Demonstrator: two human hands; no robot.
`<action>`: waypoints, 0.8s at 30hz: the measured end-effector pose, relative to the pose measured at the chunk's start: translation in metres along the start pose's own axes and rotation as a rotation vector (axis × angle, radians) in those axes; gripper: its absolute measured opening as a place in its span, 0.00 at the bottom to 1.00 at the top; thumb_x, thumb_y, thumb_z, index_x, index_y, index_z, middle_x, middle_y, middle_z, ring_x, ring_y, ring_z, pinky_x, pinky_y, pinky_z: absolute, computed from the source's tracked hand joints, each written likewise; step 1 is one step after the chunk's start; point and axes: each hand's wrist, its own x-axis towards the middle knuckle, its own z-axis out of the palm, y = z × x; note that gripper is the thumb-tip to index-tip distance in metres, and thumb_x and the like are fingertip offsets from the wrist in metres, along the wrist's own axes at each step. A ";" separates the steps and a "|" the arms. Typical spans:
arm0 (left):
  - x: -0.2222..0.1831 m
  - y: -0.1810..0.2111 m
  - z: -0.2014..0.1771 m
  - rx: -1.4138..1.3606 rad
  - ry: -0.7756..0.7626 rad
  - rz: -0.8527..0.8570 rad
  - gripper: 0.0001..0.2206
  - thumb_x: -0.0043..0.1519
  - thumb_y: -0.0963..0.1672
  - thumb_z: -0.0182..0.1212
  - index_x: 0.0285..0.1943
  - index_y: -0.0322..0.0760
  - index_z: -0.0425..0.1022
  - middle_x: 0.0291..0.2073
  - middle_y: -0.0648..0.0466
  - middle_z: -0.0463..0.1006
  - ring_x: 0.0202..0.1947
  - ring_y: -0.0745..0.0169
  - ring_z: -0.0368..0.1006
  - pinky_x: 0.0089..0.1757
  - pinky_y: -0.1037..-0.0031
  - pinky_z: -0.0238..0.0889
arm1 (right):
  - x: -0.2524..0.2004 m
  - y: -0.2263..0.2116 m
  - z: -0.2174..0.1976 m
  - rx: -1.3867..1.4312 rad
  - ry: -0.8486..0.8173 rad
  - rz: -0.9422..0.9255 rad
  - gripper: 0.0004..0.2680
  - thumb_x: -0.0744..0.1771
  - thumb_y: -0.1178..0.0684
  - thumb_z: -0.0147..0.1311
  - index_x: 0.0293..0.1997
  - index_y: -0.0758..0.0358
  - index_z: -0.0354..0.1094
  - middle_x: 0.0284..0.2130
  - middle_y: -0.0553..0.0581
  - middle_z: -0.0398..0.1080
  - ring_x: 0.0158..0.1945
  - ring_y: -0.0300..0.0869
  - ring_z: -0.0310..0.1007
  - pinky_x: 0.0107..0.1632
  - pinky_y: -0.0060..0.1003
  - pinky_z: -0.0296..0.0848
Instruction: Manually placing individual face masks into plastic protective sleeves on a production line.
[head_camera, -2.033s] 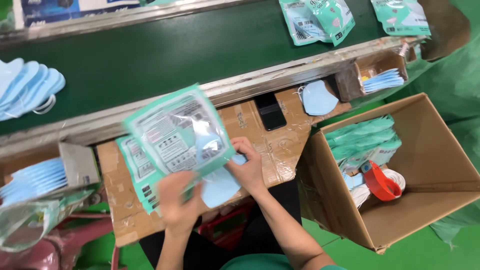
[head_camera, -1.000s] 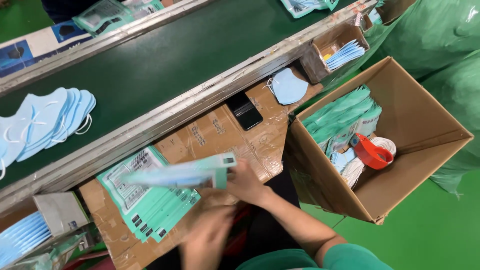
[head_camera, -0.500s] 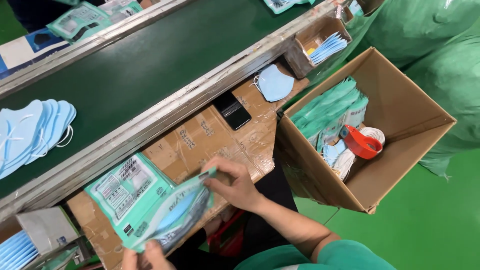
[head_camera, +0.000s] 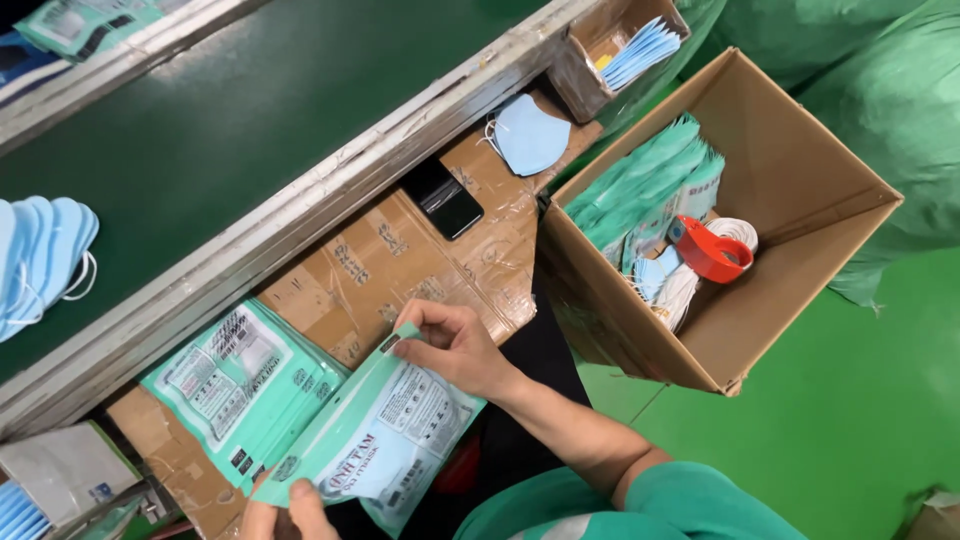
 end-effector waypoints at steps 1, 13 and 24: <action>0.002 0.002 0.001 -0.046 -0.002 -0.067 0.15 0.70 0.41 0.51 0.61 0.21 0.69 0.54 0.35 0.77 0.54 0.49 0.76 0.58 0.64 0.67 | 0.002 -0.002 0.000 0.016 -0.001 0.001 0.02 0.71 0.62 0.56 0.43 0.67 0.68 0.41 0.49 0.68 0.44 0.30 0.70 0.46 0.26 0.70; 0.015 0.082 0.026 0.090 0.064 0.126 0.07 0.60 0.37 0.57 0.45 0.24 0.76 0.39 0.44 0.81 0.38 0.53 0.77 0.44 0.70 0.69 | -0.002 -0.006 0.004 -0.145 0.038 0.021 0.02 0.69 0.62 0.56 0.41 0.66 0.66 0.40 0.49 0.67 0.44 0.33 0.68 0.48 0.29 0.68; 0.038 0.105 0.039 0.030 0.024 0.177 0.04 0.56 0.34 0.63 0.36 0.27 0.76 0.35 0.47 0.83 0.37 0.54 0.80 0.45 0.69 0.71 | -0.008 0.012 0.001 -0.092 -0.019 0.143 0.04 0.64 0.66 0.59 0.35 0.67 0.68 0.36 0.57 0.69 0.42 0.39 0.68 0.45 0.33 0.66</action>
